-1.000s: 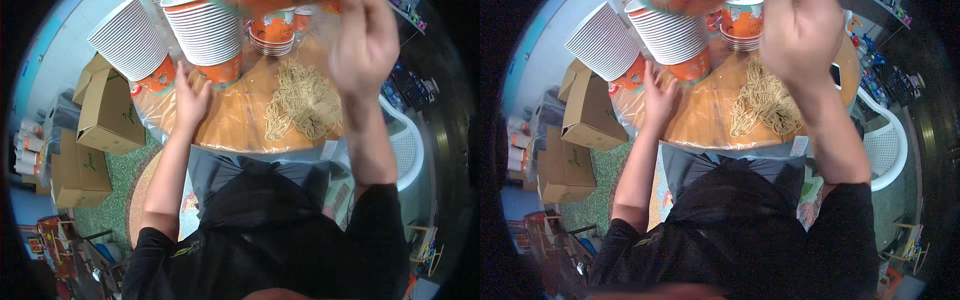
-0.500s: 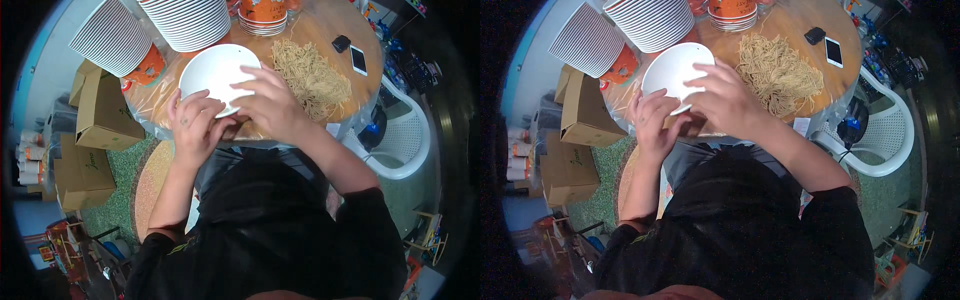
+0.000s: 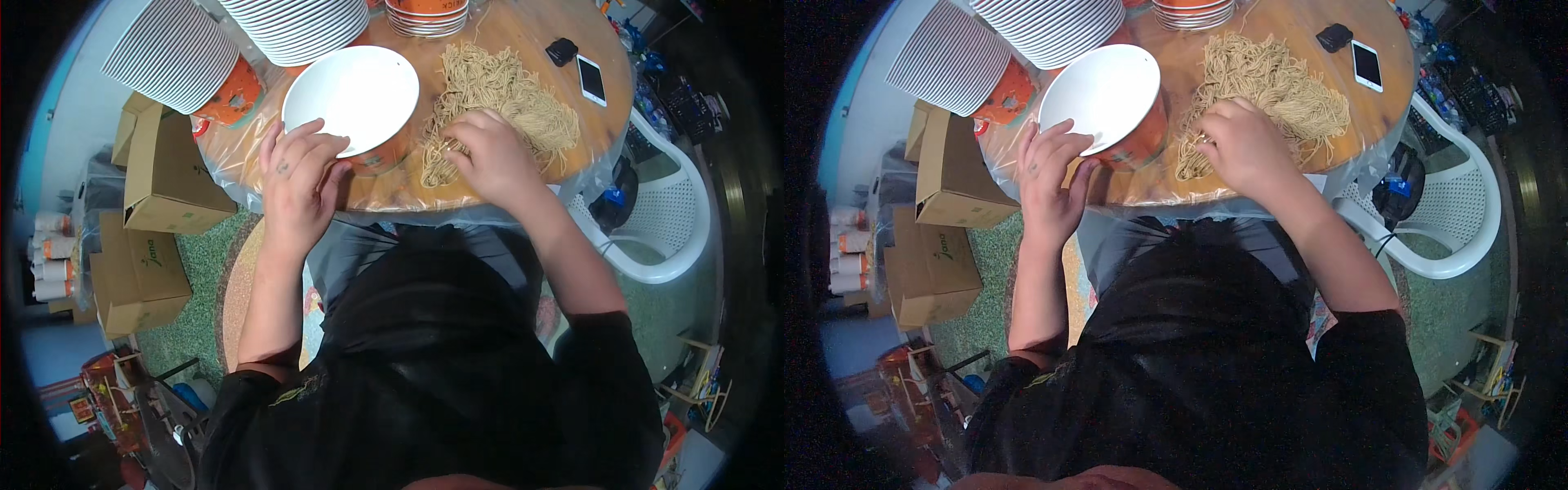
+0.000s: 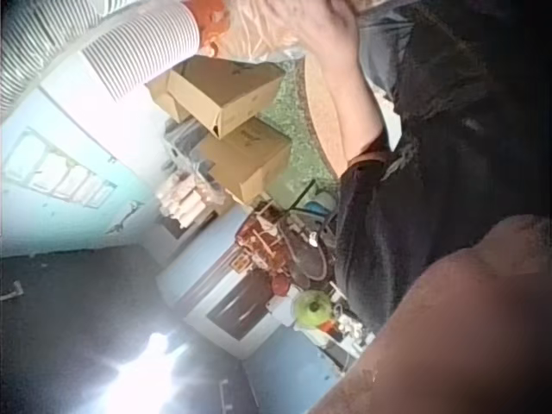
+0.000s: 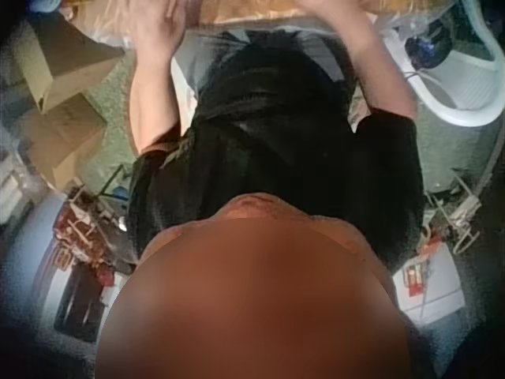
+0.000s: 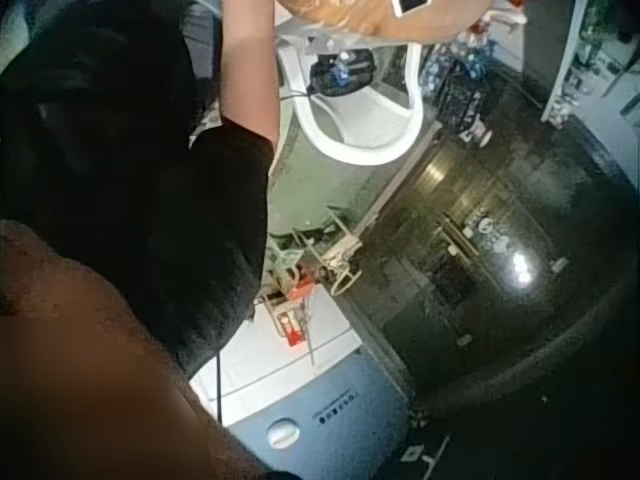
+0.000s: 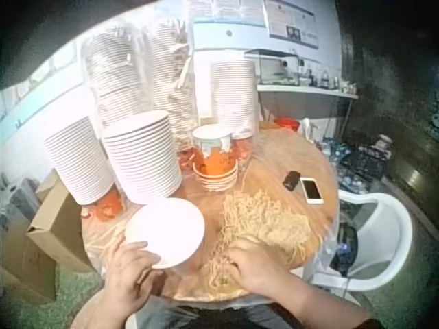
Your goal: Tying small bundles of dried fibers using a single strand as a tie.
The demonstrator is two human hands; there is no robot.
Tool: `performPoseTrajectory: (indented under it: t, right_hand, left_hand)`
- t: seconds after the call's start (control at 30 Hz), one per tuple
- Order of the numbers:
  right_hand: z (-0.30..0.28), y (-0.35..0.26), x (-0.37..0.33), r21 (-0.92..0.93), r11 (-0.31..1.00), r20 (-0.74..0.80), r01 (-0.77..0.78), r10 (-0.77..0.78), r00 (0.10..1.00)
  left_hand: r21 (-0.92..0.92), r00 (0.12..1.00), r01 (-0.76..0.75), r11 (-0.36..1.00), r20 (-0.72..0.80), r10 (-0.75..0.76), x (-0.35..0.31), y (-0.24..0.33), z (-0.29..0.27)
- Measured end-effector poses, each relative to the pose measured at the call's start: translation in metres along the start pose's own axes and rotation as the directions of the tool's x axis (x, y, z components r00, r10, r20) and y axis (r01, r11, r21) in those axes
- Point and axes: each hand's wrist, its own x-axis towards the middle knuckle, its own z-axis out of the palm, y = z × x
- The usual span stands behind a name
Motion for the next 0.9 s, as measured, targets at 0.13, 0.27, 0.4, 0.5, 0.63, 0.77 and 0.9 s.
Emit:
performPoseTrajectory:
  t: [0.13,0.27,0.4,0.5,0.63,0.77,0.9]
  right_hand:
    - [0.013,0.018,0.001,-0.090,0.996,-0.001,-0.003,0.003,1.000]
    - [0.006,0.004,-0.003,-0.018,0.997,-0.104,0.075,-0.076,0.992]
    - [-0.009,-0.038,-0.011,0.081,0.993,-0.137,0.091,-0.079,0.987]
    - [-0.014,-0.064,-0.012,0.170,0.963,-0.175,0.211,-0.181,0.968]
    - [-0.016,-0.077,-0.013,0.236,0.939,-0.216,0.252,-0.202,0.955]
    - [-0.022,-0.071,-0.016,0.305,0.938,-0.166,0.165,-0.118,0.979]
    - [-0.035,-0.060,-0.014,0.369,0.929,-0.127,-0.014,0.065,0.990]
  left_hand:
    - [0.010,0.999,-0.008,1.000,-0.039,0.008,0.001,0.007,0.002]
    - [-0.026,0.983,-0.037,0.999,-0.179,0.031,-0.016,0.021,0.001]
    - [-0.264,0.989,-0.057,0.963,-0.147,0.018,-0.030,0.051,0.010]
    - [-0.465,0.997,0.075,0.882,0.004,-0.083,-0.026,0.073,0.023]
    - [-0.516,0.988,0.153,0.843,0.091,-0.123,-0.016,0.071,0.039]
    - [-0.619,0.964,0.262,0.740,0.141,-0.224,-0.023,0.066,0.040]
    - [-0.692,0.904,0.428,0.582,0.307,-0.298,-0.043,0.052,0.030]
